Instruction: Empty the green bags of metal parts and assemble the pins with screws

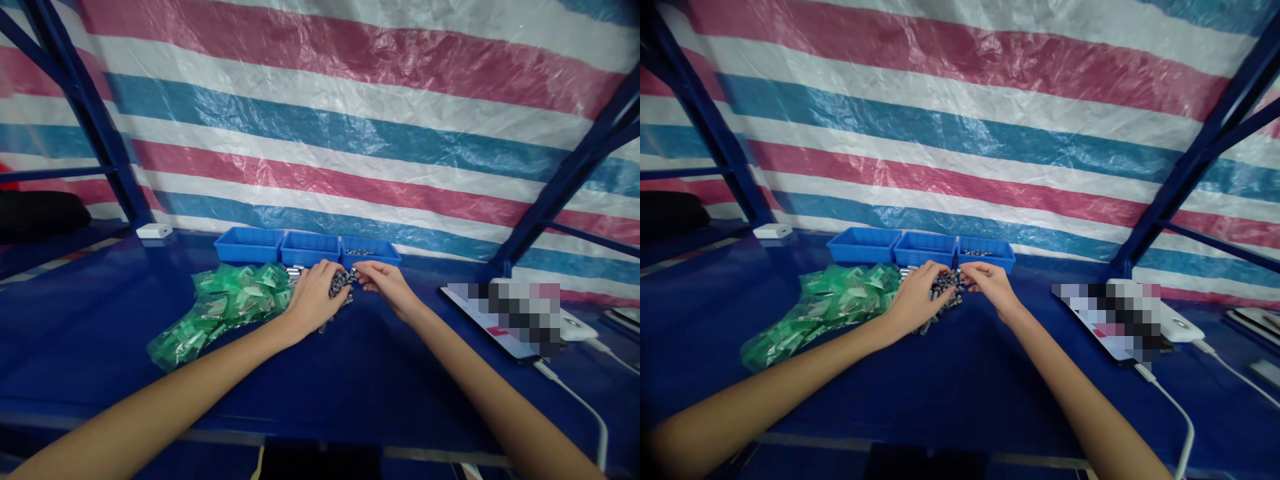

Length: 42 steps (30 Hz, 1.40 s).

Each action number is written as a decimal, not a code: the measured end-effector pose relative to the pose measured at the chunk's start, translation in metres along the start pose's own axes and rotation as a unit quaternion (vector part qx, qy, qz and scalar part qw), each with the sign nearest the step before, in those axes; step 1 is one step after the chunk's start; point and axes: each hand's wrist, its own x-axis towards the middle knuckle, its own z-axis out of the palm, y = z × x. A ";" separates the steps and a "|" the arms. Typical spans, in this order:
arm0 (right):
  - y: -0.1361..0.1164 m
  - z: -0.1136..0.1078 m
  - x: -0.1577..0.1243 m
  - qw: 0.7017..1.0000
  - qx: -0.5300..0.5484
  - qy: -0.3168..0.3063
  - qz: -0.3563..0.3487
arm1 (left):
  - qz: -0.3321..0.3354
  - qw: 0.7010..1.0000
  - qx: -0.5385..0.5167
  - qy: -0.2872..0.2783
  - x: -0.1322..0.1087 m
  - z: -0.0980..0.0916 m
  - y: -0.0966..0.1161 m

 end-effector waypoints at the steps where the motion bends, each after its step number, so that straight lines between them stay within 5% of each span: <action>1: 0.001 -0.003 0.002 1.000 0.002 0.017 -0.002 | 0.010 1.000 0.005 -0.025 -0.001 0.001 -0.001; 6: 0.008 -0.015 0.012 0.998 -0.011 0.063 -0.010 | 0.088 0.990 0.016 -0.110 -0.004 0.005 -0.005; 26: 0.015 -0.033 0.025 0.989 -0.022 0.140 -0.031 | 0.134 0.982 -0.031 -0.129 -0.007 0.006 -0.006; 33: 0.010 -0.028 0.021 0.994 0.031 0.031 -0.103 | 0.111 0.988 -0.018 -0.108 -0.007 0.003 -0.002; 42: 0.007 -0.001 0.000 0.990 -0.011 -0.139 0.004 | 0.009 0.998 -0.048 0.037 0.001 -0.001 -0.002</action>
